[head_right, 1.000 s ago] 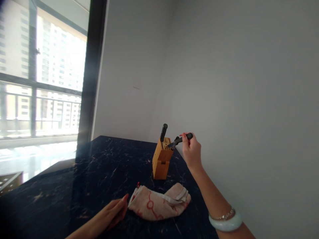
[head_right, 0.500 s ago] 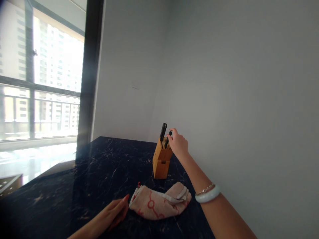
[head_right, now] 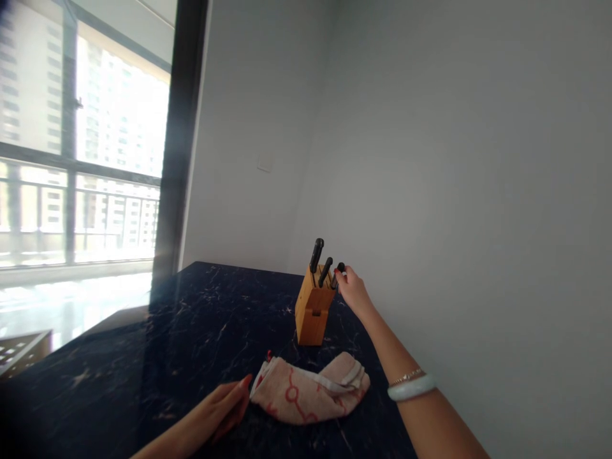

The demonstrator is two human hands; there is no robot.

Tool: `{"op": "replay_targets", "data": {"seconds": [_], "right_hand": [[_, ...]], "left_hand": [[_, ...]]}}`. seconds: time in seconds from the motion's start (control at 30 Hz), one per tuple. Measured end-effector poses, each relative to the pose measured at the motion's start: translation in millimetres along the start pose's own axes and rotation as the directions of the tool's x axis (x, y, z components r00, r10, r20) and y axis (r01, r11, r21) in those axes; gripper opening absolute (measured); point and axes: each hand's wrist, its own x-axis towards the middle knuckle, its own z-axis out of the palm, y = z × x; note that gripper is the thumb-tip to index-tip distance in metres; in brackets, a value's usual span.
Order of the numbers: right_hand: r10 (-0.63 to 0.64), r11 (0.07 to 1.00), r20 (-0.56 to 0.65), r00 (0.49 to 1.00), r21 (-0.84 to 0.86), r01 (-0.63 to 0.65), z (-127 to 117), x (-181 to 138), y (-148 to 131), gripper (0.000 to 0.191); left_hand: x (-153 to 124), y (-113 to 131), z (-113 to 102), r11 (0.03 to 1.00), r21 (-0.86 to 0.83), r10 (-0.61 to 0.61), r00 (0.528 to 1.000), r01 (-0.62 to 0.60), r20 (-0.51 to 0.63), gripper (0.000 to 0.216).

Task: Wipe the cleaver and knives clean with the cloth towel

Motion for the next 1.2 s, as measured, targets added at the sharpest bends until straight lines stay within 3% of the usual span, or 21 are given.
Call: {"op": "replay_targets", "data": {"seconds": [0.63,0.77,0.87,1.03,1.13,1.2], "right_hand": [[-0.001,0.999,0.041,0.999,0.034,0.0,7.0,3.8,5.7,0.018],[-0.018,1.0,-0.023,1.0,0.019,0.019,1.1,7.6,-0.7,0.018],[-0.051,0.999,-0.152,0.987,0.003,0.052,-18.5,11.4,-16.5,0.023],[-0.142,0.988,-0.416,0.898,-0.011,0.151,-71.5,-0.7,-66.5,0.027],[-0.268,0.942,-0.657,0.704,-0.027,0.333,-95.0,-20.5,-100.4,0.018],[-0.264,0.916,-0.719,0.643,0.022,0.401,-98.3,-35.5,-116.3,0.014]], "left_hand": [[8.4,-14.2,-0.4,1.0,0.016,0.002,1.0,-0.002,0.008,0.064],[9.2,-17.1,-0.9,1.0,0.019,0.012,1.0,-0.012,-0.004,0.064],[10.1,-20.1,-1.9,1.0,0.009,0.019,1.0,-0.019,-0.009,0.064],[12.4,-25.1,-2.9,0.999,-0.006,0.044,0.999,-0.044,0.004,0.062],[11.2,-23.3,-2.5,0.999,-0.012,0.053,0.999,-0.053,0.011,0.061],[8.8,-19.5,-1.8,0.998,-0.014,0.055,0.998,-0.055,0.018,0.06]]}}
